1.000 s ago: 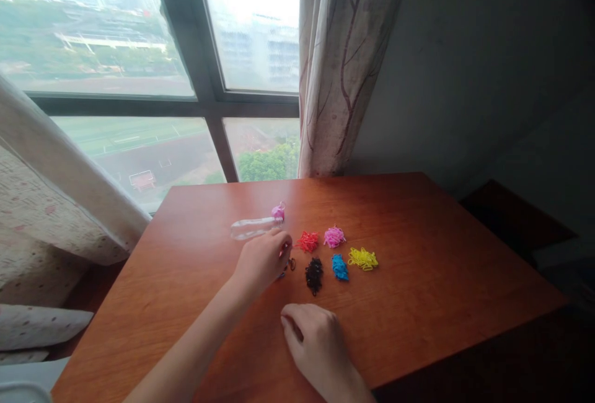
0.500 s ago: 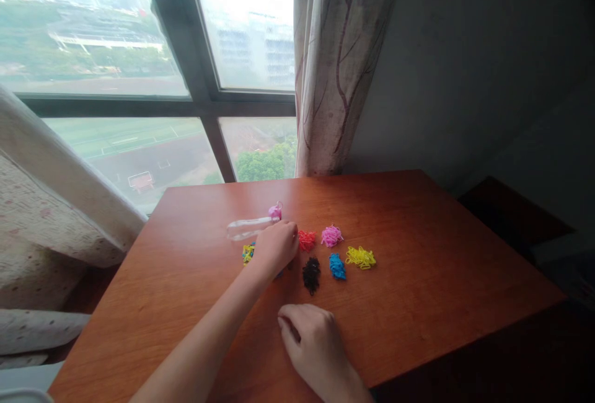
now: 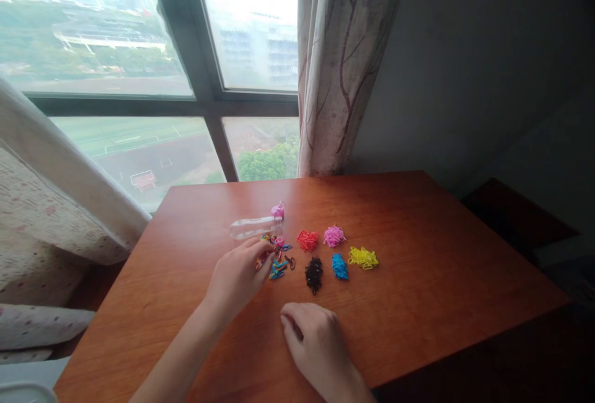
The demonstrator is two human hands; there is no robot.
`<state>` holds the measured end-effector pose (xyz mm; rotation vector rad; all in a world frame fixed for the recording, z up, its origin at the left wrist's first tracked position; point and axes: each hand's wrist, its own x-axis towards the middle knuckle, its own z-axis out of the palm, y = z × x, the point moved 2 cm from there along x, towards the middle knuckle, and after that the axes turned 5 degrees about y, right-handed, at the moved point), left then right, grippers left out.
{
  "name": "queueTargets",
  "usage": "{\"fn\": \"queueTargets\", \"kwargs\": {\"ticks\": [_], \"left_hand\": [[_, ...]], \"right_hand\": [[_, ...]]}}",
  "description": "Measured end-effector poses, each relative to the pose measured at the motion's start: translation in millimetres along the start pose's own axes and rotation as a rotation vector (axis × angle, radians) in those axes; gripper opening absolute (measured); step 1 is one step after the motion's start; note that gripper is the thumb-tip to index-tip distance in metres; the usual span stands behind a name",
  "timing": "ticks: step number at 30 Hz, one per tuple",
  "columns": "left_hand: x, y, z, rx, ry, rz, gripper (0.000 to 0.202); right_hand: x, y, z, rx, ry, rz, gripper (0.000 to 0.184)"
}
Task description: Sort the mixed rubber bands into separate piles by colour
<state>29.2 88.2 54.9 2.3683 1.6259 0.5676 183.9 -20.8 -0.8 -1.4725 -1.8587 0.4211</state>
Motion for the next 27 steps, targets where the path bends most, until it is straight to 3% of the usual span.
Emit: {"fn": "queueTargets", "kwargs": {"ticks": [11, 18, 27], "left_hand": [[-50, -23, 20.9, -0.089, -0.016, -0.062, 0.020], [-58, -26, 29.0, -0.096, -0.005, -0.093, 0.020], [-58, -22, 25.3, -0.093, 0.002, -0.093, 0.019]], "right_hand": [[11, -1, 1, -0.167, 0.005, 0.066, 0.017], [40, -12, 9, -0.348, -0.066, 0.114, 0.010], [61, -16, 18, -0.426, -0.096, 0.166, 0.005]]}}
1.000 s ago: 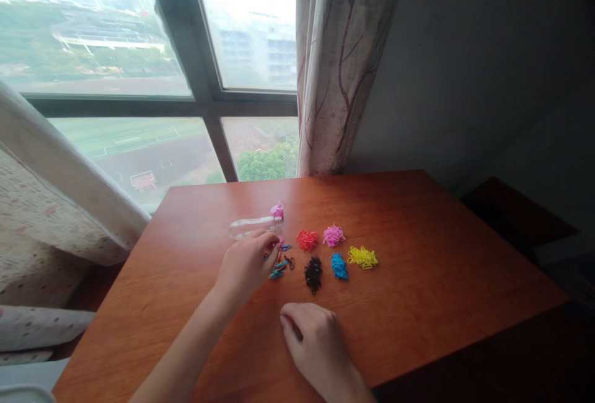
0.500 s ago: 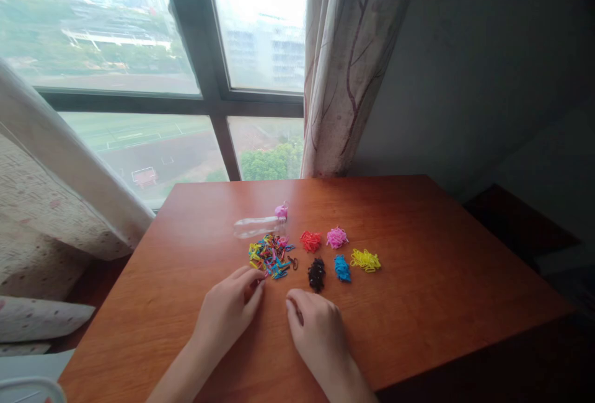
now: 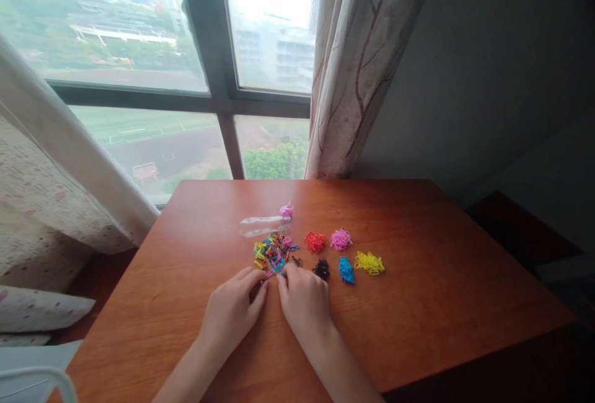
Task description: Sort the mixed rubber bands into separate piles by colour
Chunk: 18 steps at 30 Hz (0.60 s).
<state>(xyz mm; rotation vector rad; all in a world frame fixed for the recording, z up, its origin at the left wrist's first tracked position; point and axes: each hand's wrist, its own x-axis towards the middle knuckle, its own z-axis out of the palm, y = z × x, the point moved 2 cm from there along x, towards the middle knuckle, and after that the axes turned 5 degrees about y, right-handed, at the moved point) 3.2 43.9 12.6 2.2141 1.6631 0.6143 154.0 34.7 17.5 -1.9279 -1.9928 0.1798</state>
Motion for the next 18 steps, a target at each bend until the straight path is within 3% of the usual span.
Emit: {"fn": "queueTargets", "kwargs": {"ticks": [18], "left_hand": [[0.6, 1.4, -1.0, -0.025, -0.033, -0.002, 0.020]], "right_hand": [[0.5, 0.6, 3.8, 0.021, 0.045, -0.036, 0.009]]}}
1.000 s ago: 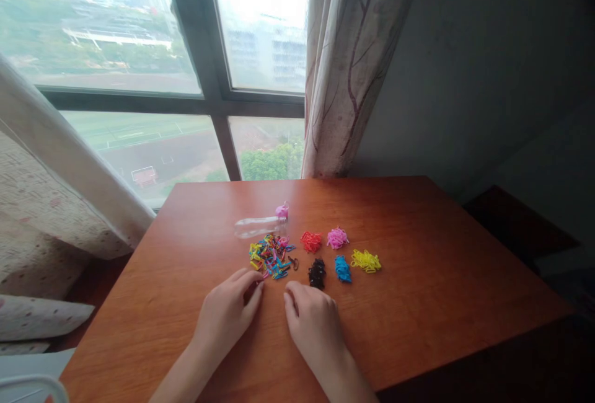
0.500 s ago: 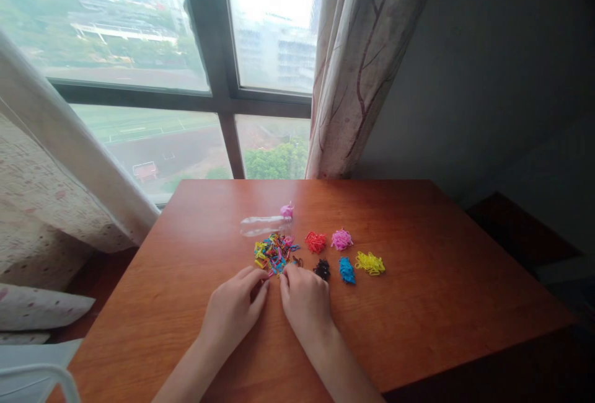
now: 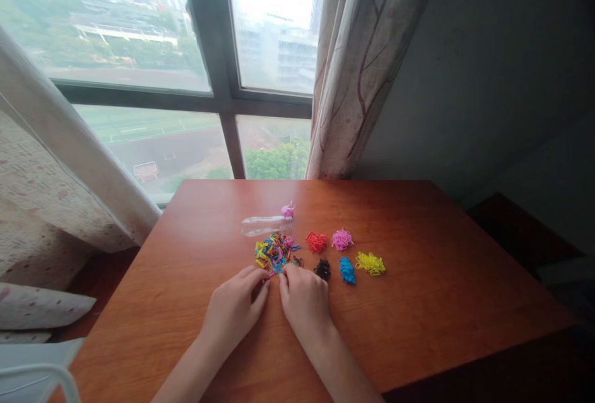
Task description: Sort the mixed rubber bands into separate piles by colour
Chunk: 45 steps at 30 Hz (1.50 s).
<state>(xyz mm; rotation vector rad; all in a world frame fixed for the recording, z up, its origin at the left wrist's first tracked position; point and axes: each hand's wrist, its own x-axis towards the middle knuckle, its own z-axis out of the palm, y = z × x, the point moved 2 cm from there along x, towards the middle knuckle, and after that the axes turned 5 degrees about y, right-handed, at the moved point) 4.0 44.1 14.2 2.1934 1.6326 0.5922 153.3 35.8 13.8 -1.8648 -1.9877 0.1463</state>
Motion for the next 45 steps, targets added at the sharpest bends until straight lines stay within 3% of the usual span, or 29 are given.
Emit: {"fn": "queueTargets", "kwargs": {"ticks": [6, 10, 19, 23, 45], "left_hand": [[1, -1, -0.4, 0.003, 0.008, 0.015, 0.019], [0, 0, -1.3, 0.016, 0.006, 0.017, 0.019], [-1, 2, -1.2, 0.031, 0.012, 0.043, 0.019], [-2, 3, -1.6, 0.030, 0.006, 0.040, 0.020], [-2, 2, -0.8, 0.031, -0.008, 0.029, 0.020]], "right_hand": [[-3, -1, -3, 0.044, 0.087, -0.018, 0.012], [-10, 12, -15, 0.122, 0.175, -0.004, 0.013], [-33, 102, -51, -0.010, 0.329, 0.207, 0.035], [-40, 124, -53, -0.065, 0.321, 0.251, 0.036], [-38, 117, -45, -0.074, 0.258, 0.244, 0.025]]}}
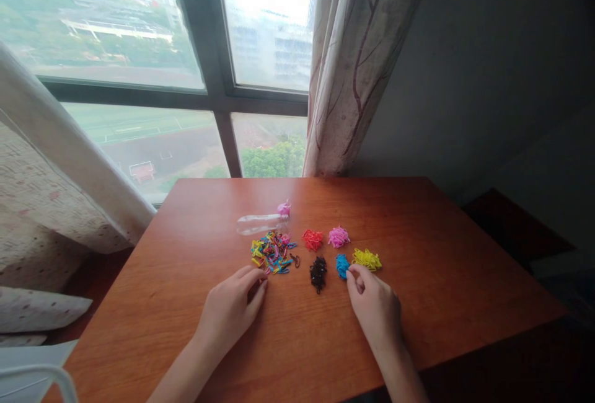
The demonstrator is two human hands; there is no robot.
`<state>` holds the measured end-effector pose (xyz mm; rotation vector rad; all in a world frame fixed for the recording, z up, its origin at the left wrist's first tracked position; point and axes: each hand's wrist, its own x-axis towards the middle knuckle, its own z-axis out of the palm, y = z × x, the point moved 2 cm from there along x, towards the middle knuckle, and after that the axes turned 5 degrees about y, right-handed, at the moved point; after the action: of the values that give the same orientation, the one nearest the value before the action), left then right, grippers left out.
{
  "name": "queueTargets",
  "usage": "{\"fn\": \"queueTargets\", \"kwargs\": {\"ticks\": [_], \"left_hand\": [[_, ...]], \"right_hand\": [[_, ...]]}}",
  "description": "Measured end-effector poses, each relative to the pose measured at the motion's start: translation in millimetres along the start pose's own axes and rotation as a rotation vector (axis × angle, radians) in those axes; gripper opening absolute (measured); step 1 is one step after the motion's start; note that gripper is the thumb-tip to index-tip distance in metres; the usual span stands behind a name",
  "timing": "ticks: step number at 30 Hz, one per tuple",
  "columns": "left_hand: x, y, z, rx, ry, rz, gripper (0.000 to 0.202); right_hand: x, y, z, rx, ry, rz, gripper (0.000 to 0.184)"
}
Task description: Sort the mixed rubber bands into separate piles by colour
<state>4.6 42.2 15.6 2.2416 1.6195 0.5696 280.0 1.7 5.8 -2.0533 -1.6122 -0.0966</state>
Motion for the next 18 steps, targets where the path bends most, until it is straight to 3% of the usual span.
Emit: {"fn": "queueTargets", "kwargs": {"ticks": [10, 15, 18], "left_hand": [[0, 1, 0.4, -0.023, 0.015, -0.004, 0.020], [4, 1, -3.7, -0.041, 0.095, -0.047, 0.022], [6, 1, -10.3, 0.085, 0.149, -0.118, 0.026]], "right_hand": [[0, -6, -6, 0.052, 0.044, 0.029, 0.026], [-6, -54, -1, 0.268, 0.000, -0.118, 0.026], [-6, -94, 5, 0.239, -0.115, -0.217, 0.028]]}}
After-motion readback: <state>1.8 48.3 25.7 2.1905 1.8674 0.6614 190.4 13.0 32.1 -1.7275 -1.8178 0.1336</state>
